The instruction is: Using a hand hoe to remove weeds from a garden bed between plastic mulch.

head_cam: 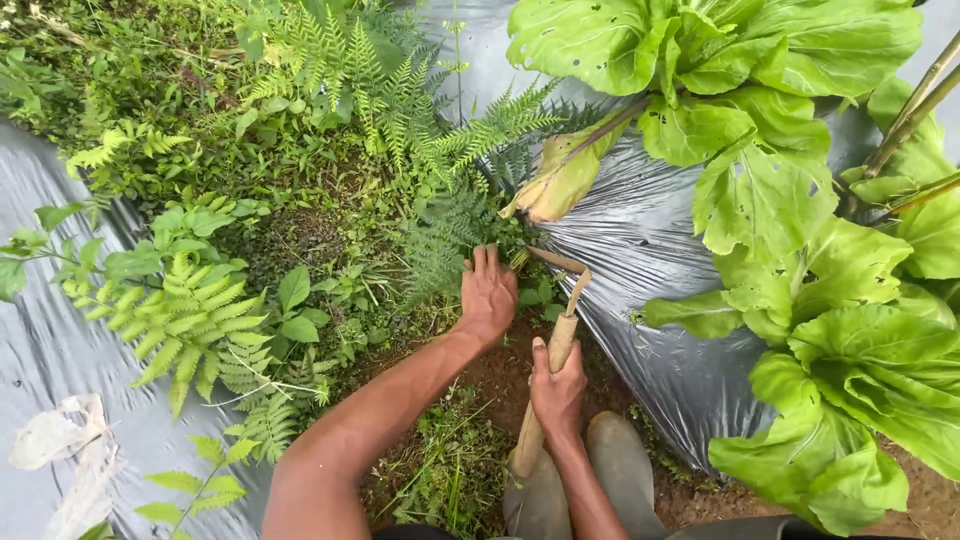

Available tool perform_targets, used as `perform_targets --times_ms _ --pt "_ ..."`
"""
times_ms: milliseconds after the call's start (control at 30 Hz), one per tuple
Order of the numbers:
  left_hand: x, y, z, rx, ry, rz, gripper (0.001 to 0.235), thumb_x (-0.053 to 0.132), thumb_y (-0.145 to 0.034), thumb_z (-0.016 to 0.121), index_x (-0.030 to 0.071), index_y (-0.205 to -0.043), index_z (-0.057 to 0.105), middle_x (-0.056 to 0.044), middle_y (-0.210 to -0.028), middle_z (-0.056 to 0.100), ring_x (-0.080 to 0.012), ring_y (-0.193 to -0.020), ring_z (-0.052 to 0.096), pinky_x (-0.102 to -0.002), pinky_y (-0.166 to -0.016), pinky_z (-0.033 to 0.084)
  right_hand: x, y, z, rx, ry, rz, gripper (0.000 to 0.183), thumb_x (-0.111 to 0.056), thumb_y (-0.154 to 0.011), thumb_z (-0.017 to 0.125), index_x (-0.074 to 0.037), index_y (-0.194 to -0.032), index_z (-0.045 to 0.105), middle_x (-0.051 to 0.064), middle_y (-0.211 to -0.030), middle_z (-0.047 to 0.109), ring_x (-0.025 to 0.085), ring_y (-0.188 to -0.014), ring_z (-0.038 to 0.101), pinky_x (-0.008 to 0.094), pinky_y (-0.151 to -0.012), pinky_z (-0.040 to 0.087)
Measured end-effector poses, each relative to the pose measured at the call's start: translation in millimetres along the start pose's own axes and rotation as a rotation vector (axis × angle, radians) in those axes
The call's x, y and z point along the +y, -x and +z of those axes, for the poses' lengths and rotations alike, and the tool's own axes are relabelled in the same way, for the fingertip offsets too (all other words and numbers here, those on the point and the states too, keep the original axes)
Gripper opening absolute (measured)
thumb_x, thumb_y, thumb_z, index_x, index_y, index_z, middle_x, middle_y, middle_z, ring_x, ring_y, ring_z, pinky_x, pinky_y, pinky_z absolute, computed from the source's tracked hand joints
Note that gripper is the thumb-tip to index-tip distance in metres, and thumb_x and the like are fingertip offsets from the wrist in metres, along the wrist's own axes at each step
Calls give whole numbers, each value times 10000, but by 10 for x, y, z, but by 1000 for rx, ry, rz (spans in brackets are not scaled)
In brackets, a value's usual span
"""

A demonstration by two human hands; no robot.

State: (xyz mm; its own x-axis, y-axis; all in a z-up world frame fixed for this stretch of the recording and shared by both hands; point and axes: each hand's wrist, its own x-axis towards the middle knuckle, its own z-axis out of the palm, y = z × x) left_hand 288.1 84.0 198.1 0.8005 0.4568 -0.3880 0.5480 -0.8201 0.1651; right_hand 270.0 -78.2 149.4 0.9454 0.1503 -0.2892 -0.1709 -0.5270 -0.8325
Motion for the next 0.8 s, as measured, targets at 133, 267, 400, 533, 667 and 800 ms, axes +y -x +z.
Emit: perform_targets --times_ms 133,267,400,533,667,800 --pt "3 -152 307 20 -137 91 402 141 -1023 365 63 -1266 676 -211 -1380 562 -308 -1256 511 -459 -993 502 -49 6 -54 6 -61 33 257 -300 -970 650 -49 -974 593 122 -637 594 220 -549 602 363 -509 481" --pt "-144 -496 1020 -21 -264 217 381 167 -1024 408 101 -1328 627 -199 -1246 596 -313 -1140 562 -425 -860 523 -57 -54 -122 94 -22 -61 292 -332 -908 699 -83 -827 570 142 -560 570 244 -489 589 382 -475 419" --pt "-223 -844 1682 -69 -369 283 386 188 -1025 440 129 -1375 591 -190 -1147 622 -316 -1054 601 -399 -760 539 -196 14 -145 125 -71 -136 273 -289 -930 689 -88 -796 561 138 -552 574 205 -479 533 358 -461 402" --pt "-297 -1141 2291 -144 -560 388 425 218 -1026 488 171 -1446 536 -176 -997 661 -320 -924 659 -360 -610 562 245 -34 -26 102 36 -156 227 -228 -911 696 -71 -820 559 160 -564 541 249 -486 520 401 -479 390" --pt "-250 -1120 2478 -243 -47 207 596 317 -1038 378 117 -1599 393 -276 -1316 604 -388 -1162 651 -358 -887 611 93 -66 -143 134 46 -173 246 -246 -866 765 -75 -838 590 210 -597 579 296 -517 575 440 -509 424" --pt "-322 -780 1694 -125 -459 373 580 258 -1087 408 161 -1638 256 -219 -1545 474 -352 -1452 465 -375 -1071 594 -549 133 -262 207 -62 -189 183 -228 -924 714 -95 -864 604 159 -575 602 230 -500 562 391 -510 459"
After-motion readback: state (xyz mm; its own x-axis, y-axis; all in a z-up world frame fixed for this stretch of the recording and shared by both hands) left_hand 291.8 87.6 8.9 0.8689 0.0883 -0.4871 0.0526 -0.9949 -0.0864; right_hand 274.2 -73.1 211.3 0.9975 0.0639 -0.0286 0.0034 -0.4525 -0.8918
